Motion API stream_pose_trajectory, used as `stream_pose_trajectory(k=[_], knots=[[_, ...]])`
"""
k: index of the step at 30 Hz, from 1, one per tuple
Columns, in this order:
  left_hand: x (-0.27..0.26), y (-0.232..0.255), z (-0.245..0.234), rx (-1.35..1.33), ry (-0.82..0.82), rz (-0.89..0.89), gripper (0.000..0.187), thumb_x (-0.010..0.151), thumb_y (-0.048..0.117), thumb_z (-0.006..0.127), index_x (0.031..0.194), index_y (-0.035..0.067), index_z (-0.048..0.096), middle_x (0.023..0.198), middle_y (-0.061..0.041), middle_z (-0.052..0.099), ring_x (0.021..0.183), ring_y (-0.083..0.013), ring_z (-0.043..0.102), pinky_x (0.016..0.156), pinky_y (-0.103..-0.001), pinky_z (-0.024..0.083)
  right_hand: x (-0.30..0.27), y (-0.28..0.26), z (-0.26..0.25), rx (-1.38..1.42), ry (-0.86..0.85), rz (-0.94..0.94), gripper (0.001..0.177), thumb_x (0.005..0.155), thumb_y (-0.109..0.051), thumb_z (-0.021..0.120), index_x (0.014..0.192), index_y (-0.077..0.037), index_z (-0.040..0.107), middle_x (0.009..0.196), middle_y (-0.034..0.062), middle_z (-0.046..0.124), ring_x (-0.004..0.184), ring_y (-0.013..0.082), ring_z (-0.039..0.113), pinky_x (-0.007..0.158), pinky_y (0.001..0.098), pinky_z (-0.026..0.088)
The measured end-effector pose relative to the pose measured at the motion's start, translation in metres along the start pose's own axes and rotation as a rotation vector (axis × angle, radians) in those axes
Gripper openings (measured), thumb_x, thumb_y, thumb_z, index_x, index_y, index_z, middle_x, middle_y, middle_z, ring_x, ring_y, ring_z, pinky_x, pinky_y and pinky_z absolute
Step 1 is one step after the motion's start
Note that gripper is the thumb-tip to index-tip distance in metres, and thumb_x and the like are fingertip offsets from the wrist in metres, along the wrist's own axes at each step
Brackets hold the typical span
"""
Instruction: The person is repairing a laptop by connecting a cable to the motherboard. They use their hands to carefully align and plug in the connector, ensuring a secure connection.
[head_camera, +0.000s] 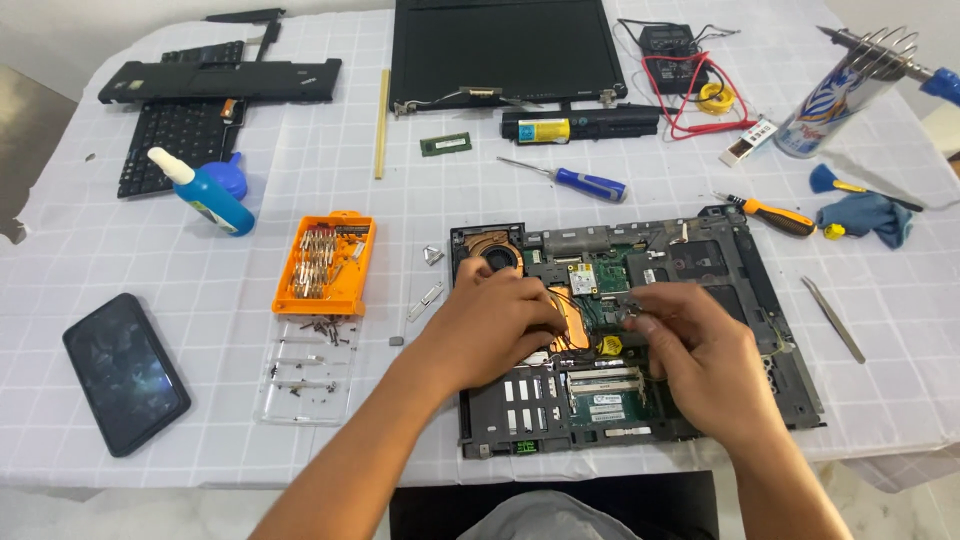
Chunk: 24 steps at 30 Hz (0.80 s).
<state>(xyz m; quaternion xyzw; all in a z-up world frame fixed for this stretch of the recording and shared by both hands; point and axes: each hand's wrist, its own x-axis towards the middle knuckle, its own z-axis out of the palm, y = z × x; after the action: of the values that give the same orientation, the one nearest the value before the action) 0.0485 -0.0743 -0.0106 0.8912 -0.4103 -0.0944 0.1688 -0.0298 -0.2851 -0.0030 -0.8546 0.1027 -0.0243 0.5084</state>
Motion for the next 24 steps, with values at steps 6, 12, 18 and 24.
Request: stream_pose_trajectory(k=[6, 12, 18, 24], knots=[[0.012, -0.008, 0.002, -0.029, -0.025, 0.126, 0.011, 0.093, 0.022, 0.058, 0.094, 0.023, 0.069, 0.090, 0.008, 0.060, 0.089, -0.0175, 0.055, 0.088, -0.043, 0.027, 0.017, 0.015, -0.010, -0.331, -0.304, -0.424, 0.042, 0.088, -0.004, 0.044, 0.117, -0.022, 0.070, 0.098, 0.0024, 0.061, 0.089, 0.0183, 0.064, 0.078, 0.0285, 0.045], [0.009, -0.011, 0.010, -0.096, 0.038, 0.140, 0.010, 0.096, 0.013, 0.048, 0.093, 0.019, 0.056, 0.095, 0.003, 0.058, 0.089, -0.0183, 0.053, 0.084, -0.038, 0.028, 0.033, 0.008, -0.013, -0.517, -0.550, -0.478, 0.029, 0.089, -0.027, 0.058, 0.113, -0.024, 0.073, 0.101, 0.0007, 0.050, 0.084, 0.0173, 0.059, 0.082, 0.0308, 0.045], [0.003, -0.009, 0.019, -0.064, 0.194, 0.211, 0.008, 0.093, 0.013, 0.058, 0.094, 0.019, 0.063, 0.088, 0.000, 0.058, 0.086, -0.0200, 0.053, 0.089, -0.040, 0.033, 0.043, -0.009, -0.014, -0.606, -0.561, -0.609, 0.012, 0.090, -0.020, 0.061, 0.086, -0.012, 0.069, 0.096, 0.0073, 0.054, 0.087, 0.0372, 0.068, 0.071, 0.0475, 0.059], [0.003, -0.010, 0.017, -0.019, 0.242, 0.222, 0.008, 0.094, 0.018, 0.058, 0.091, 0.021, 0.065, 0.087, 0.002, 0.057, 0.084, -0.0163, 0.050, 0.087, -0.036, 0.031, 0.055, 0.005, -0.015, -0.613, -0.506, -0.686, 0.012, 0.087, -0.032, 0.065, 0.087, -0.021, 0.070, 0.090, 0.0007, 0.051, 0.071, 0.0268, 0.066, 0.064, 0.0398, 0.056]])
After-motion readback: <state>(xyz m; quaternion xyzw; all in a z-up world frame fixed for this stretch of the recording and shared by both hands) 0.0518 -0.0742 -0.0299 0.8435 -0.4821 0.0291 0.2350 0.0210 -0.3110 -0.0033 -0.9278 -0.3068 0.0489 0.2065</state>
